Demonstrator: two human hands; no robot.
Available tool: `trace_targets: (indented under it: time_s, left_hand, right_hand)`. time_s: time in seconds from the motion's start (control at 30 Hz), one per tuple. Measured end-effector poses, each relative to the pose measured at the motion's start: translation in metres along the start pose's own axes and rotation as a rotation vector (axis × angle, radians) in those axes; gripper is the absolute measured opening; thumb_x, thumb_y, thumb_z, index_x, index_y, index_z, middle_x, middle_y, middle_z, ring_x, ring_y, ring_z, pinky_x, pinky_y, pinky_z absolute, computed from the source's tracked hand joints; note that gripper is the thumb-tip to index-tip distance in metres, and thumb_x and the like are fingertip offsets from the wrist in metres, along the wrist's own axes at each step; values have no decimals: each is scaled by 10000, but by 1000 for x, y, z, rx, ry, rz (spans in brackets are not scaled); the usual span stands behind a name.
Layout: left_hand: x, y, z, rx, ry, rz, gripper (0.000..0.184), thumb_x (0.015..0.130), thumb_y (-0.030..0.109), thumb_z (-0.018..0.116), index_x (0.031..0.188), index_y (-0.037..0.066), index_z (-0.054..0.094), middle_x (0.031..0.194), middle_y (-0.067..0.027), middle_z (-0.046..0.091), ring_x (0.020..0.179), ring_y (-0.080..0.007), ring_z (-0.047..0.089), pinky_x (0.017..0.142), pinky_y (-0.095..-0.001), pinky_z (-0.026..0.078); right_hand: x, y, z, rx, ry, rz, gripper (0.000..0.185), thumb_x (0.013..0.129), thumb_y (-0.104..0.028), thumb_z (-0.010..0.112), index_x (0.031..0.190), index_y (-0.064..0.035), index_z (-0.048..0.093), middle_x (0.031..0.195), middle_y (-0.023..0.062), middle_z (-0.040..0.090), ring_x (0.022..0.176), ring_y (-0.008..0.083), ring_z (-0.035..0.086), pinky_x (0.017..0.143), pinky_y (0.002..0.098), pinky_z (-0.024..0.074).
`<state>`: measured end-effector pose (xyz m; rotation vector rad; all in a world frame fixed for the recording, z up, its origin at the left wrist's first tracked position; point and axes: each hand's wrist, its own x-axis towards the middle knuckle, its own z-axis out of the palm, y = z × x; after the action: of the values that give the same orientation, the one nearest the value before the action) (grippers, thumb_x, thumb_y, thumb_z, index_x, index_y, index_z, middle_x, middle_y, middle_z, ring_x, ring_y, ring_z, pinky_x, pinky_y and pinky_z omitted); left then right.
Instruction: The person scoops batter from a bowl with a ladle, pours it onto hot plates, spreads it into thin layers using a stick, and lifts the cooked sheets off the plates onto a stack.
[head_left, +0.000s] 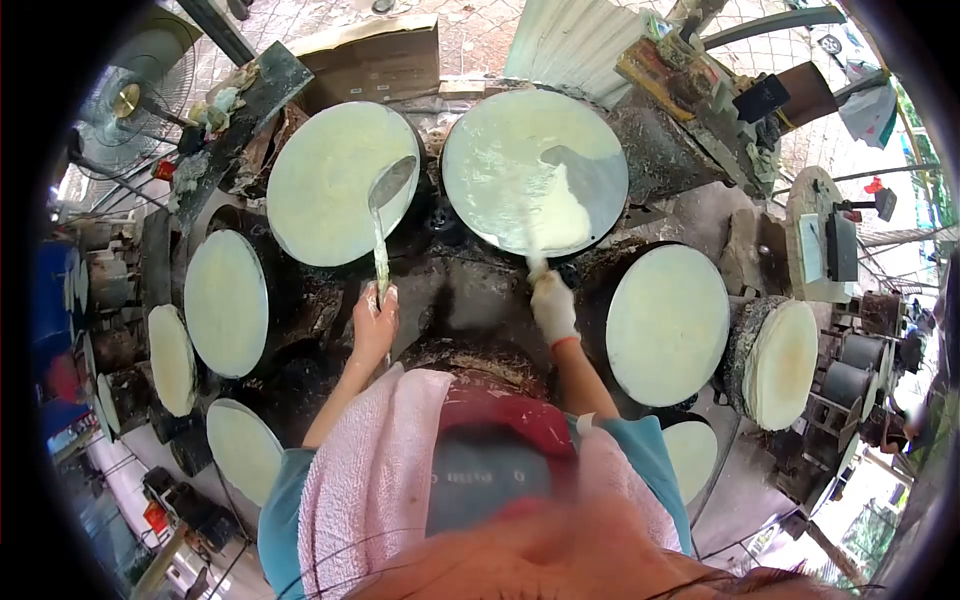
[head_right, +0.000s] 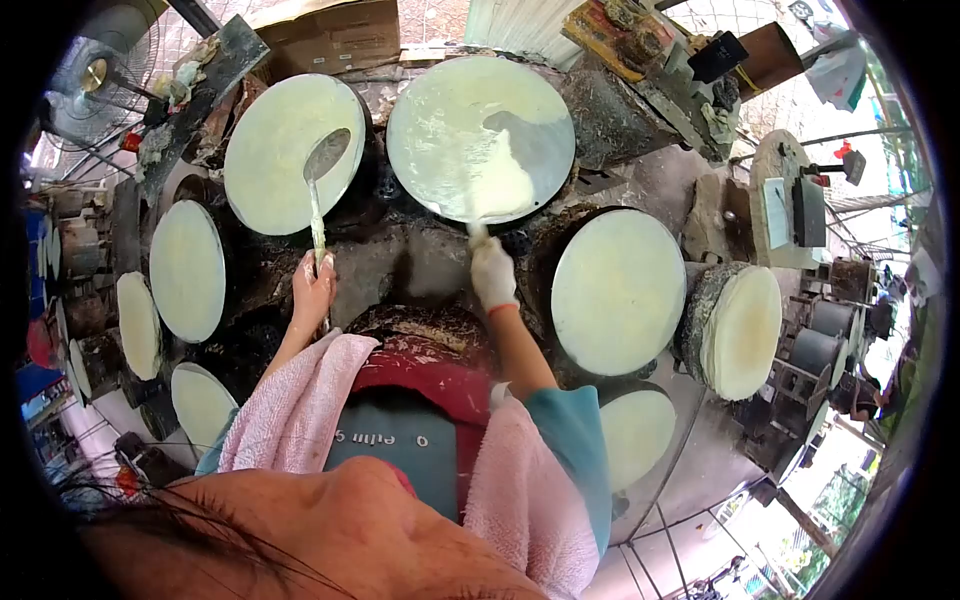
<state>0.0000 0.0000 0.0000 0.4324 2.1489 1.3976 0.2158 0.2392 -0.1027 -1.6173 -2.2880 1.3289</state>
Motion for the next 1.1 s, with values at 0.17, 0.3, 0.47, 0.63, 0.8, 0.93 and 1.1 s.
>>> trace_targets:
  time_s: [0.17, 0.3, 0.47, 0.63, 0.8, 0.93, 1.1]
  left_hand:
    - [-43, 32, 42, -205, 12, -150, 129, 940, 135, 532, 850, 43, 519, 589, 43, 435, 469, -34, 392, 424, -215, 291]
    - [-44, 38, 49, -109, 29, -105, 124, 943, 134, 524, 846, 58, 510, 579, 42, 434, 448, -38, 394, 408, -212, 287]
    - [-41, 56, 62, -133, -16, -172, 146, 943, 132, 522, 812, 77, 487, 562, 38, 432, 416, -52, 393, 389, -218, 287]
    - [-37, 57, 68, -90, -16, -130, 151, 944, 135, 519, 814, 75, 474, 542, 28, 434, 391, -67, 396, 364, -230, 287]
    - [-48, 46, 59, -70, 20, -146, 138, 961, 167, 492, 937, 31, 509, 574, -3, 449, 375, -95, 388, 357, -247, 295]
    - [-51, 46, 60, -46, 31, -164, 140, 961, 167, 491, 948, 28, 507, 595, -7, 453, 377, -92, 389, 358, -243, 302]
    - [-37, 37, 68, -34, 8, -82, 134, 962, 159, 488, 911, 35, 502, 581, -3, 444, 375, -95, 394, 350, -242, 299]
  right_hand:
    - [-2, 46, -76, -238, 176, -144, 195, 940, -263, 430, 1018, -104, 511, 767, 205, 656, 716, 381, 645, 643, 512, 502]
    - [55, 37, -97, -192, 325, -136, 304, 953, -256, 413, 847, 9, 514, 737, 240, 629, 738, 411, 628, 625, 479, 509]
    - [10, 62, -64, -297, 94, -120, 307, 956, -251, 399, 1206, -114, 514, 1048, 228, 585, 788, 397, 639, 683, 483, 510]
    - [72, 32, -110, -437, 208, 39, 494, 959, -348, 390, 1374, -86, 339, 1100, 224, 572, 823, 367, 650, 696, 438, 524]
    - [187, -5, -165, -574, 353, 38, 622, 932, -415, 434, 1431, -80, 276, 977, 207, 638, 851, 369, 656, 724, 474, 522]
    - [195, -52, -174, -486, 295, -149, 486, 905, -337, 490, 1324, -95, 448, 1049, 189, 626, 884, 350, 654, 706, 444, 528]
    - [79, -5, -128, 530, 294, -433, 469, 904, -173, 587, 1313, 31, 482, 1264, 178, 582, 1082, 231, 604, 938, 308, 443]
